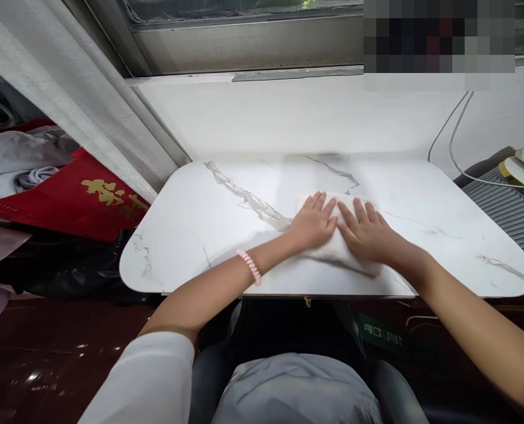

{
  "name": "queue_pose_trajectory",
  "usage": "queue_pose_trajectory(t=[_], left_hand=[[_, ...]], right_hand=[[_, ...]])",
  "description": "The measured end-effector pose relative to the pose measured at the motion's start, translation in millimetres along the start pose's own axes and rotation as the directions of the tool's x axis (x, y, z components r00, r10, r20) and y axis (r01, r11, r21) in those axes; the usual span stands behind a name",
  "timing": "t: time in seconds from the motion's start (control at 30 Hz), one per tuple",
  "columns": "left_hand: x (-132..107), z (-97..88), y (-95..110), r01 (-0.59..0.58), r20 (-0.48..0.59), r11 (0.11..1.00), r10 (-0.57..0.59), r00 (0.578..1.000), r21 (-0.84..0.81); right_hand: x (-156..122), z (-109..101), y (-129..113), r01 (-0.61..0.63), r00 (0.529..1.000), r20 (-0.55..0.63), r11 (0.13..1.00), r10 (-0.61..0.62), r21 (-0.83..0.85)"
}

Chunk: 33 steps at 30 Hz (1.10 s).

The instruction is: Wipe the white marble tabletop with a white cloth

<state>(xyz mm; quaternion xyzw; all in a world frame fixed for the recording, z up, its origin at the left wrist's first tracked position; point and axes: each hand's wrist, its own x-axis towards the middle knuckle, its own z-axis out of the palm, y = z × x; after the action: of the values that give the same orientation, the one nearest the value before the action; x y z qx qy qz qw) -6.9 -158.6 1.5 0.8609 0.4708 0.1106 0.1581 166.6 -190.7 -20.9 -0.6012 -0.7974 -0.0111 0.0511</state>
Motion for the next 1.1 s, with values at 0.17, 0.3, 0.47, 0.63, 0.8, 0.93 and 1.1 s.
queue_pose_trajectory(t=[0.17,0.3,0.47,0.63,0.8,0.93,1.1], left_hand=[[77.5,-12.2,-35.9,0.068,-0.039,0.996,-0.066,0.997,0.050],[120.2,-15.5,-49.0,0.149,-0.109,0.987,-0.142,0.984,0.055],[153.5,-9.6,-46.4,0.200,-0.196,0.978,-0.183,0.963,0.067],[160.1,-4.5,-38.5,0.239,-0.212,0.969,-0.221,0.952,0.064],[141.7,1.0,-19.7,0.225,-0.174,0.973,-0.213,0.962,0.055],[107.3,10.1,10.9,0.178,-0.131,0.983,-0.170,0.977,0.049],[52.3,23.8,57.5,0.110,-0.062,0.991,-0.106,0.992,0.071]], right_hand=[[96.5,-2.5,21.2,-0.164,0.983,0.110,0.975,0.149,0.147],[144.4,-1.7,40.8,-0.123,0.992,0.015,0.973,0.122,0.193],[169.4,-3.7,69.6,-0.075,0.997,0.004,0.976,0.075,0.205],[172.2,-2.3,83.2,-0.032,0.999,-0.024,0.975,0.038,0.221],[140.8,-7.4,78.1,-0.077,0.997,0.019,0.978,0.075,0.194],[86.0,-13.6,70.4,-0.104,0.995,0.023,0.986,0.102,0.129],[4.1,-17.9,63.4,-0.158,0.987,0.000,0.983,0.158,0.088]])
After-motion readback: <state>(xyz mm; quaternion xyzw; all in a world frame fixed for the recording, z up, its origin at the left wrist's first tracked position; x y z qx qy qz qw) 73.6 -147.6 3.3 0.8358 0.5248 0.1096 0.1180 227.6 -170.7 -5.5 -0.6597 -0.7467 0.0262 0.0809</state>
